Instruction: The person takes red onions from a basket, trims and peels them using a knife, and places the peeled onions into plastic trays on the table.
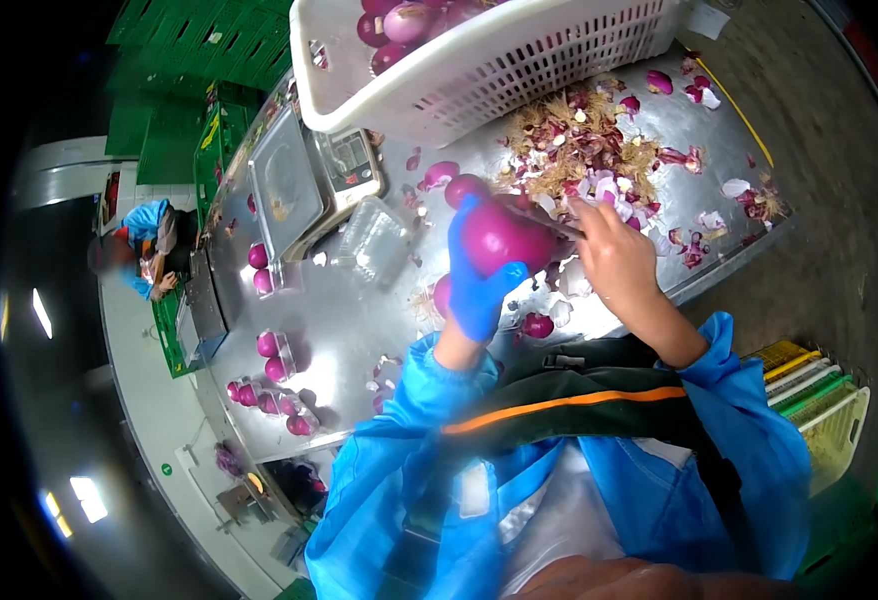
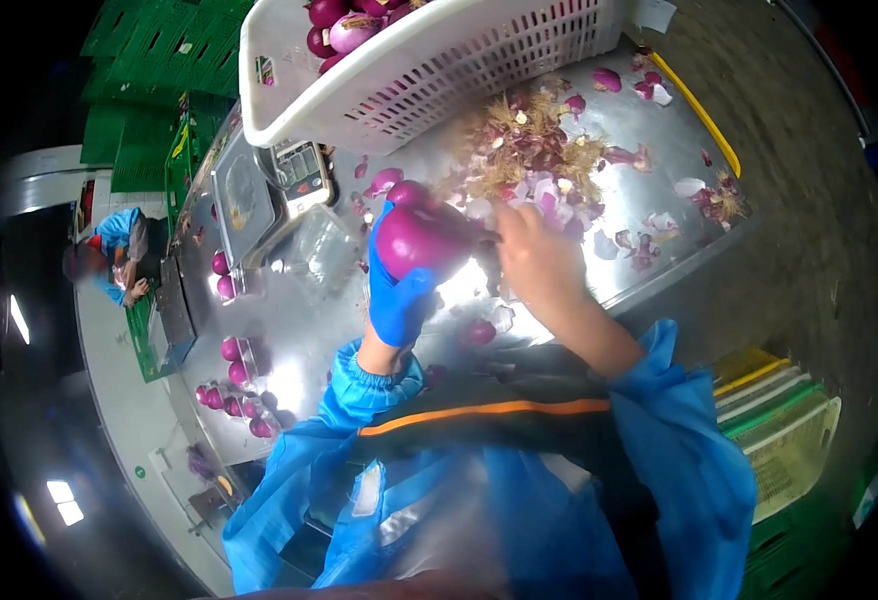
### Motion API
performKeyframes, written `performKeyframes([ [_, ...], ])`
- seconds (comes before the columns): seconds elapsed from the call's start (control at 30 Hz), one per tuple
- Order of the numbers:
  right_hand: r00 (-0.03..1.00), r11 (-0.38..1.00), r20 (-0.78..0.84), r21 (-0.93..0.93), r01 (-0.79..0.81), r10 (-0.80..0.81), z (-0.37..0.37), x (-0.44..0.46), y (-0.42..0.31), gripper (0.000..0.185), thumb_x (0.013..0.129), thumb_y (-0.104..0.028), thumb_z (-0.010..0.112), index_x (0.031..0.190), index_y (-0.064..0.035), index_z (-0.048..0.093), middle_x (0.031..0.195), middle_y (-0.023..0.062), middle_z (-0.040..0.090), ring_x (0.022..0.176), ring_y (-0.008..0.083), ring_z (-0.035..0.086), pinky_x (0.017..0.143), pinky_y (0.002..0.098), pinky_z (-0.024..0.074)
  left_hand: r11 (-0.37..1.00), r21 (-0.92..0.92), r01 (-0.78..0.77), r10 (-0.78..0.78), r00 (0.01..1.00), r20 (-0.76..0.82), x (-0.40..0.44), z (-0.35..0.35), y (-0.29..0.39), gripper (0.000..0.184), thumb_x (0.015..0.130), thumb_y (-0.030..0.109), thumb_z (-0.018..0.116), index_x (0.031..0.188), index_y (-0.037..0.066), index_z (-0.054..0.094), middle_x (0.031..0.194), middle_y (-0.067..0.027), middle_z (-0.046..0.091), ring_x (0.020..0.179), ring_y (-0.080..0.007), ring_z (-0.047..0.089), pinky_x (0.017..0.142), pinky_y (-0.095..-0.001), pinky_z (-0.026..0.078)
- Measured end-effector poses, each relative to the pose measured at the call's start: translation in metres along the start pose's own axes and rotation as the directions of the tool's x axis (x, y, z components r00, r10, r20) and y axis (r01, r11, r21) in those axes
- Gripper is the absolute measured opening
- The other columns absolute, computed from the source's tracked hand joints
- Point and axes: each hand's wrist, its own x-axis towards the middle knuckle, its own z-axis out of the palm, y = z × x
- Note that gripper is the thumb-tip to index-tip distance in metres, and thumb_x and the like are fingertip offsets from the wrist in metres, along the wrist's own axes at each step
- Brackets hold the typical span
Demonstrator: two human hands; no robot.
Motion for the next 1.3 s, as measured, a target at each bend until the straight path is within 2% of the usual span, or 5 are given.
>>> performKeyframes([
  [0.33,0.988,0.624,0.154,0.773,-0.108,-0.019,0.025,0.033,-0.027,0.058,0.095,-0.045,0.060,0.136,-0.0068,0.048,0.100,0.0112,0.064,0.097,0.0189,0.061,0.080,0.0339,0.0472,0.997,-0.044,0.062,-0.058,0.994,0.095,-0.004,-0.031,-0.002,0.104,0.069,0.030,0.085,0.150,0.005,0.025,0.144,-0.0131,0.042,0.130,-0.0293,0.047,0.109,-0.0424,0.039],
  [0.63,0.869,0.370,0.379,0.894,-0.254,-0.319,0.024,0.026,-0.053,0.012,0.084,-0.006,0.065,0.093,-0.0046,0.058,0.083,0.0004,0.053,0.075,0.0079,0.051,0.067,0.0244,0.0424,1.000,-0.028,0.013,-0.015,0.997,-0.075,-0.003,-0.105,0.011,0.097,0.075,0.027,0.081,0.150,0.002,0.025,0.137,-0.0135,0.048,0.124,-0.0270,0.052,0.103,-0.0405,0.046],
  [0.87,0.899,0.662,0.418,0.637,-0.394,0.132,0.068,0.015,-0.030,0.016,0.087,-0.001,0.064,0.102,-0.0021,0.060,0.083,-0.0008,0.054,0.070,0.0066,0.052,0.062,0.0219,0.0442,0.517,0.848,-0.118,0.506,0.841,-0.190,0.086,-0.293,0.040,0.103,0.063,0.030,0.089,0.146,0.007,0.032,0.126,-0.0188,0.053,0.113,-0.0333,0.058,0.095,-0.0436,0.051],
  [1.1,0.881,0.736,0.429,0.528,-0.425,0.201,0.099,0.006,-0.018,0.028,0.087,-0.010,0.061,0.113,-0.0003,0.060,0.090,0.0081,0.064,0.080,0.0164,0.062,0.071,0.0306,0.0504,-0.147,0.835,0.531,0.175,0.844,-0.506,0.146,-0.364,0.086,0.101,0.059,0.040,0.085,0.146,0.030,0.035,0.131,-0.0205,0.052,0.116,-0.0419,0.057,0.094,-0.0480,0.050],
  [1.3,0.959,0.865,0.244,0.439,-0.243,0.145,0.096,0.017,0.000,0.036,0.092,-0.013,0.060,0.124,-0.0001,0.050,0.088,0.0059,0.060,0.068,0.0116,0.059,0.058,0.0261,0.0495,-0.030,0.989,0.148,0.525,0.844,-0.110,0.119,-0.334,0.084,0.082,0.068,0.037,0.084,0.139,0.017,0.047,0.129,-0.0187,0.057,0.114,-0.0394,0.058,0.095,-0.0454,0.049],
])
